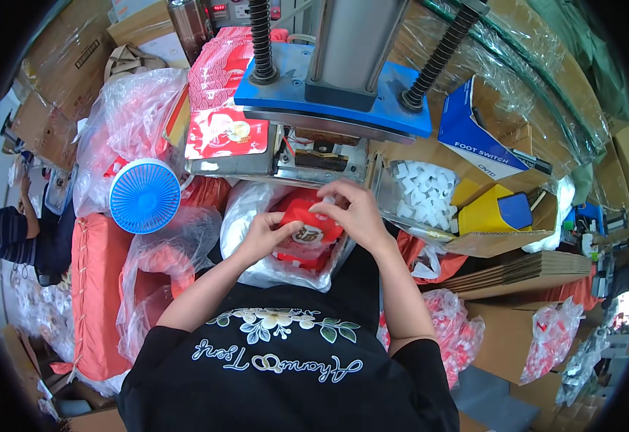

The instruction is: Filling red bags with small pink items and sealing them using a heat sealing machine.

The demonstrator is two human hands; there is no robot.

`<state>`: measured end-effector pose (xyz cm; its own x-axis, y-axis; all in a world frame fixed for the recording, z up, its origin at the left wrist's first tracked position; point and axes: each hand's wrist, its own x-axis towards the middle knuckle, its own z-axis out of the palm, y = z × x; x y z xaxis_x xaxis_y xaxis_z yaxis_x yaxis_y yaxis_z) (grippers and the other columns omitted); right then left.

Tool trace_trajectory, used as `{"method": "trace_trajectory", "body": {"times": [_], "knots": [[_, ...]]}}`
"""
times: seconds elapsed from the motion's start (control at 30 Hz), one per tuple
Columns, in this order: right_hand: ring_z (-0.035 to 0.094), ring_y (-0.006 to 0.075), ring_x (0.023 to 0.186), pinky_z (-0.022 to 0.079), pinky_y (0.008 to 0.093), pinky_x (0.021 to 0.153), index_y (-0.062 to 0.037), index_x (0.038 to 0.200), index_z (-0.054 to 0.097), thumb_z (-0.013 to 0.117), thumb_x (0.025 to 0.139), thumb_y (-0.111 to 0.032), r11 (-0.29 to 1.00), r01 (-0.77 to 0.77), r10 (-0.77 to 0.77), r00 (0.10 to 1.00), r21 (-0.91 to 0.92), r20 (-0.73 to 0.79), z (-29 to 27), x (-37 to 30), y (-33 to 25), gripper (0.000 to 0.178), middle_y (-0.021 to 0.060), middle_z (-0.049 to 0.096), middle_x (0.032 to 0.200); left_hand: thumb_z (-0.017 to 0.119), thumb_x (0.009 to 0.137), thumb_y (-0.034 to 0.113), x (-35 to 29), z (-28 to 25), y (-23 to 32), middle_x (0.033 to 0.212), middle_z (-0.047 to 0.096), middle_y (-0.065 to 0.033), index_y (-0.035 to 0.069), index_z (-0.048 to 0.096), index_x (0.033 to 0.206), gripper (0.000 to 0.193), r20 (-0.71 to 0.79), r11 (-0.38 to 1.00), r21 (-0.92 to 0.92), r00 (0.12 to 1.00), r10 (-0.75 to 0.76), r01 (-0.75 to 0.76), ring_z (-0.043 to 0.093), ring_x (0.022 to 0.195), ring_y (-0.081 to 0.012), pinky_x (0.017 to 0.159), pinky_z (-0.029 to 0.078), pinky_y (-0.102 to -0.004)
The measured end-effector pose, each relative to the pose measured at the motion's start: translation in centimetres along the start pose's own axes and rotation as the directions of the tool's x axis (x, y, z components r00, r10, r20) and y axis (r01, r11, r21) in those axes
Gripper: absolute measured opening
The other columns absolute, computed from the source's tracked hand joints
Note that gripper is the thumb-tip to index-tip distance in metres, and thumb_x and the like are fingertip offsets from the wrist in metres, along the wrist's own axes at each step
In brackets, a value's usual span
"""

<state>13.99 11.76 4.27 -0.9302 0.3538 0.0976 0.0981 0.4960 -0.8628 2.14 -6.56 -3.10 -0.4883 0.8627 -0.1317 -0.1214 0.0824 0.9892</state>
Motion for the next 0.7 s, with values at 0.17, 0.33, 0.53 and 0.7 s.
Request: {"method": "trace_trajectory", "body": {"times": [0.17,0.33,0.53,0.7], "knots": [[0.061,0.0205,0.097,0.048,0.0321,0.081,-0.0026,0.115,0.064,0.073,0.082,-0.014,0.979,0.044,-0.103,0.947,-0.198,-0.303,-2.2,-0.4,0.2,0.035,0.0097,0.063,0.108,0.069,0.091,0.022,3.1,0.8,1.5,0.083,0.072,-0.0064,-0.006,0.072,0.094,0.029,-0.145,0.997,-0.072,0.989,0.014,-0.025,0.062,0.074,-0.0067,0.066,0.051,-0.0254],[0.064,0.0264,0.095,0.049,0.0346,0.08,-0.0023,0.109,0.067,0.07,0.085,-0.022,0.837,-0.256,0.055,0.919,-0.484,-0.391,-6.5,-3.7,0.8,0.031,0.0142,0.065,0.102,0.067,0.092,0.017,5.2,1.5,4.2,0.085,0.071,-0.0127,-0.008,0.068,0.096,0.025,-0.182,0.879,-0.469,0.964,-0.196,0.09,0.069,0.07,-0.0161,0.061,0.055,-0.028],[0.059,0.0343,0.101,0.047,0.0417,0.084,-0.0039,0.107,0.068,0.071,0.084,-0.026,0.697,-0.306,0.172,0.949,-0.649,-0.263,-6.0,-5.3,4.4,0.032,0.0142,0.062,0.103,0.067,0.093,0.018,6.4,0.4,3.2,0.086,0.071,-0.0132,-0.007,0.067,0.1,0.027,-0.163,0.823,-0.552,0.95,-0.266,0.136,0.07,0.07,-0.0182,0.062,0.056,-0.0292],[0.056,0.0366,0.1,0.046,0.0379,0.088,-0.0014,0.117,0.065,0.07,0.081,-0.012,0.913,-0.162,0.151,0.987,-0.374,-0.059,-7.3,-5.0,4.0,0.037,0.019,0.06,0.102,0.071,0.087,0.03,6.5,-5.9,6.7,0.108,0.07,-0.0169,0.001,0.065,0.118,0.042,-0.417,0.758,0.649,0.801,0.43,-0.069,0.068,0.091,-0.0285,0.077,0.051,-0.0346]]}}
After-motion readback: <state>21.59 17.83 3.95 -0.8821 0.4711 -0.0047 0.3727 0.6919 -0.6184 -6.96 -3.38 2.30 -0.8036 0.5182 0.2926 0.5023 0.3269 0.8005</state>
